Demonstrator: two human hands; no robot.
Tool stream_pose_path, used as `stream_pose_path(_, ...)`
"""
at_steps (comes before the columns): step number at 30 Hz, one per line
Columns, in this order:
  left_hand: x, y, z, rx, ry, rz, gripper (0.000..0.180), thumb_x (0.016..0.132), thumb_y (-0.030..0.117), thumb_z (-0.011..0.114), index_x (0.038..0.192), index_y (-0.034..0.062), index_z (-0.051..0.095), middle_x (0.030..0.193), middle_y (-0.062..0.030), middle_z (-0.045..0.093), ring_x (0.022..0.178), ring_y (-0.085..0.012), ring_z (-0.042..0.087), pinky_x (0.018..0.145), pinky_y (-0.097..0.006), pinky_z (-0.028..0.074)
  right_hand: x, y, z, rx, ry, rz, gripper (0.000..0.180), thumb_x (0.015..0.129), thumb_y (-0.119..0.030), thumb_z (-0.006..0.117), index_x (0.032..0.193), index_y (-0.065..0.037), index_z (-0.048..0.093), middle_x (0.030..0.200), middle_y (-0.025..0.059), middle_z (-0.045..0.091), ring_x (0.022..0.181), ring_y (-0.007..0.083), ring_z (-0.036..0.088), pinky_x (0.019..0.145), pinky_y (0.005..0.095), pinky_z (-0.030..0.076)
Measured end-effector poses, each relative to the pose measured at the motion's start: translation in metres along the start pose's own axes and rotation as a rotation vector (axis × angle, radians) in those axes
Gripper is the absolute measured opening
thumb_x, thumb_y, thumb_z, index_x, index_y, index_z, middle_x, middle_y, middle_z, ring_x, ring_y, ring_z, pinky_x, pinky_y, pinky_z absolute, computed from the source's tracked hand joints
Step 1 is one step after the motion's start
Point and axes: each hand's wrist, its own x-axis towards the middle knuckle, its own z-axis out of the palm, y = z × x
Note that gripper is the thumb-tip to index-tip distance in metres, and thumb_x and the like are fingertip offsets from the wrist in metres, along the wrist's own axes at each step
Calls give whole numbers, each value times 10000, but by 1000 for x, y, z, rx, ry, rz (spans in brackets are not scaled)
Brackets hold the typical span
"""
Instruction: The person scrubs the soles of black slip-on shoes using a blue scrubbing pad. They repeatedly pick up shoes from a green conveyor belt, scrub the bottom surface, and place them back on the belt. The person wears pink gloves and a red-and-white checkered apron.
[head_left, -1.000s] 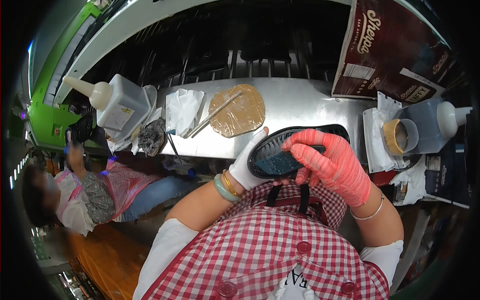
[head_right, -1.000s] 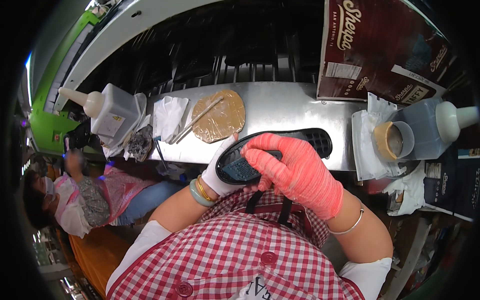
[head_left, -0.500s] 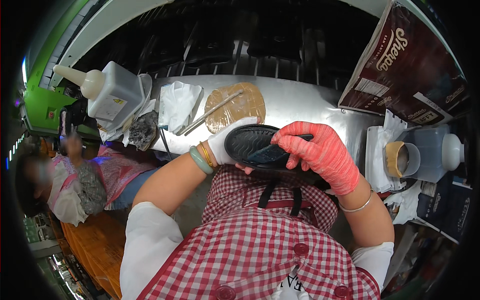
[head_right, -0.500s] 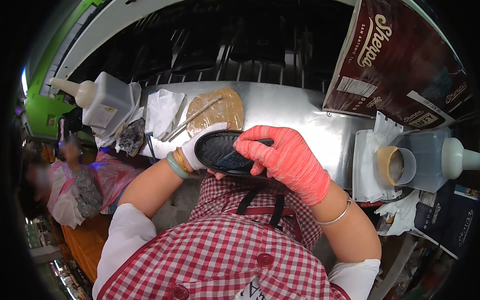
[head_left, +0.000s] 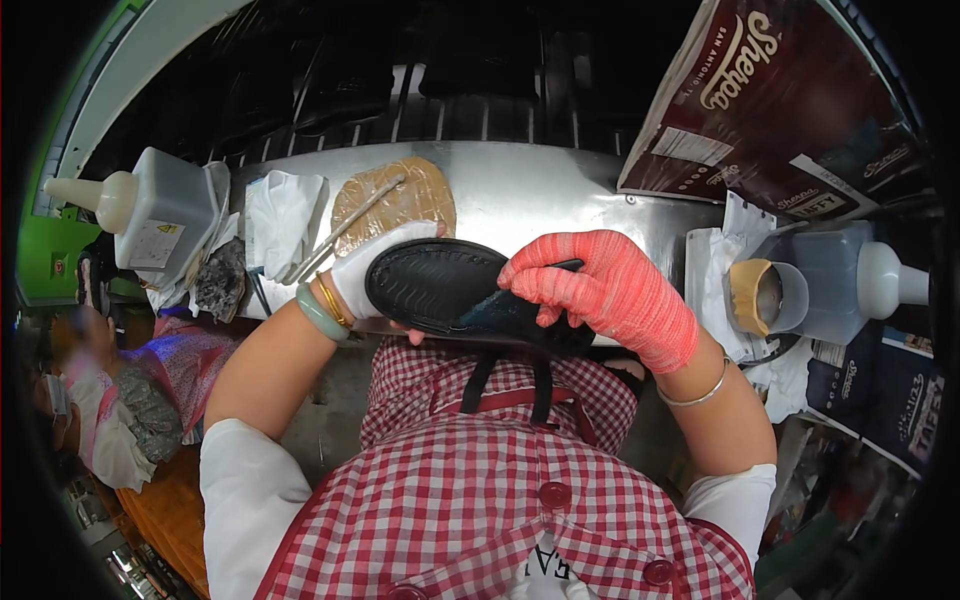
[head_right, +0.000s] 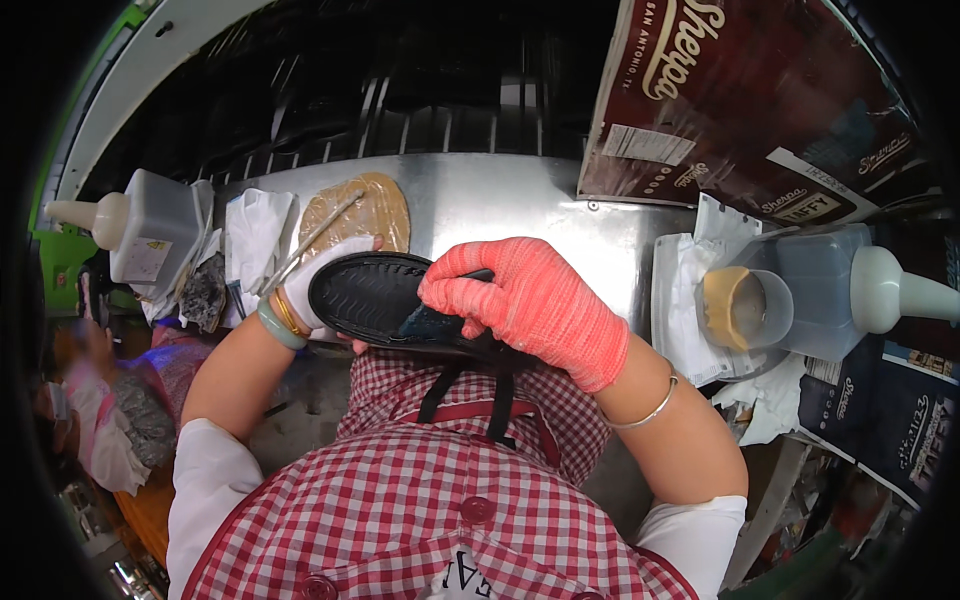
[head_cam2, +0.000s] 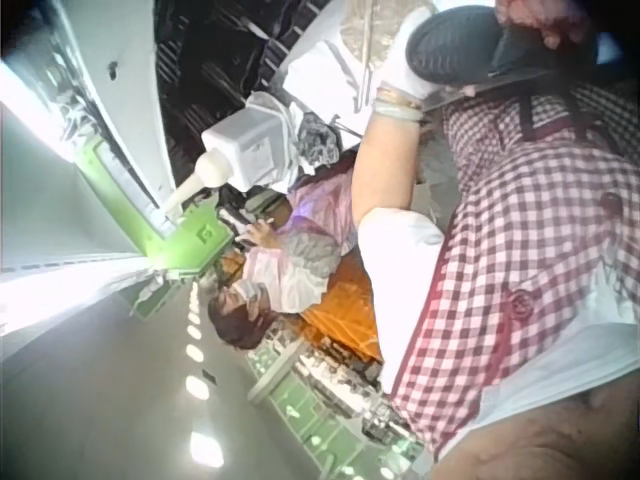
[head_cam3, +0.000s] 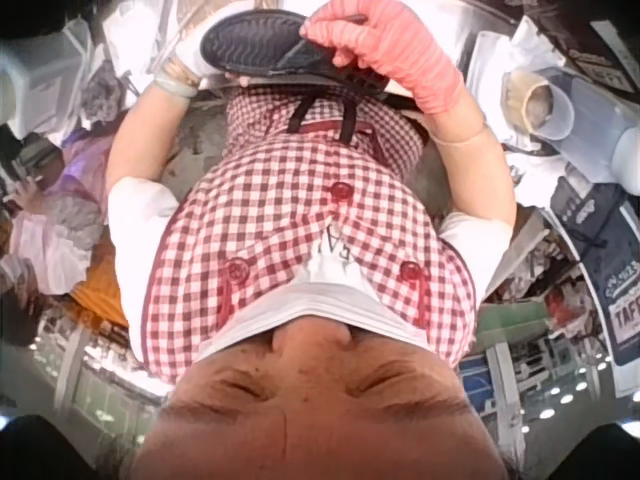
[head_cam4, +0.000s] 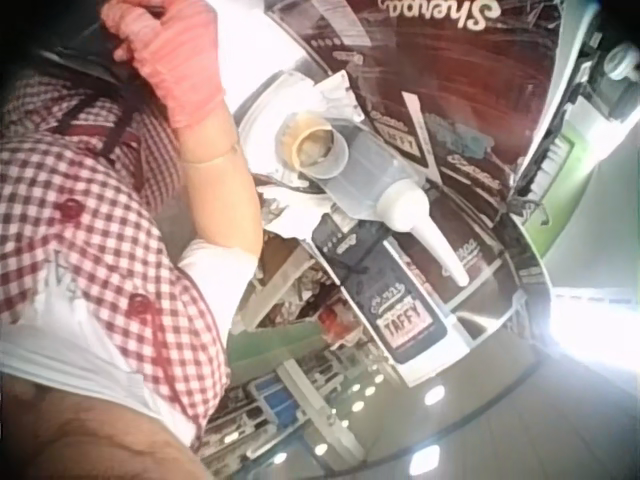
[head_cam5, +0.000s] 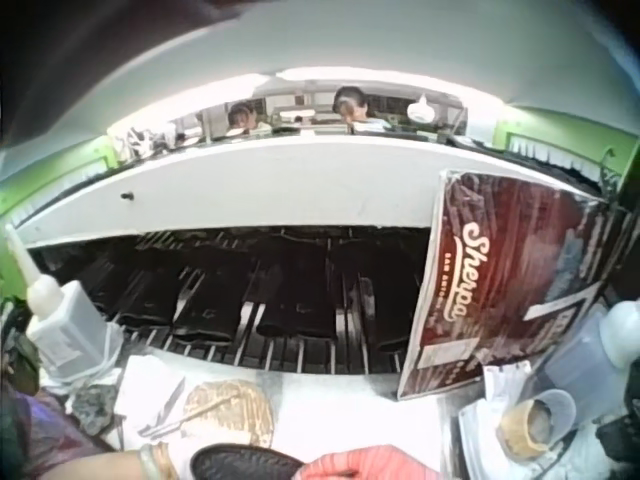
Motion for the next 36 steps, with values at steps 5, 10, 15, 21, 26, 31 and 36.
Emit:
stream_pose_path(5,4,6,0,4,128,-16,635,929,479,394,1038,-122,567,731,-240,651,460,-296,621,303,-288,467,-9,14,-14,-13,48,61,257,818,-237,643,958,-24,677,769,38,641,603,80,563,554,203,444)
stream_pose_path(10,8,-4,-4,-127,331,127,464,951,352,432,1003,-84,581,824,-191,672,516,-219,644,359,-255,498,-31,37,-27,83,136,56,250,822,-245,638,945,-32,679,741,10,632,608,62,559,521,181,412)
stream_pose_path(15,-3,-2,-4,-27,20,31,517,942,404,432,1072,-80,556,873,-198,666,508,-222,637,356,-256,497,-58,65,-40,111,245,65,217,831,-205,630,951,-31,680,754,17,643,628,71,584,549,181,430)
stream_pose_path(21,10,-17,-2,-104,-46,44,578,934,447,387,1065,-88,563,814,-216,661,535,-248,643,333,-272,474,-60,43,-7,196,190,-365,193,798,-88,674,977,-13,671,907,65,668,829,145,620,738,251,487)
stream_pose_path(26,4,-28,16,42,-113,91,619,930,486,373,1082,-88,546,727,-225,650,425,-284,599,292,-278,451,-29,43,28,-223,31,-838,239,759,-77,700,986,-15,662,1012,133,658,960,257,633,846,338,497)
stream_pose_path(31,-10,-33,9,178,-107,171,631,928,493,321,981,-82,579,692,-230,639,457,-297,609,332,-283,447,-54,45,27,-521,34,-829,242,741,-101,704,972,-48,654,1011,110,657,895,273,629,787,335,510)
stream_pose_path(36,-18,-42,13,127,-181,224,619,914,470,335,1097,-85,540,848,-239,653,560,-349,640,439,-335,522,-80,30,23,-686,198,-857,232,754,-160,706,957,-61,655,967,109,670,803,267,641,718,328,512)
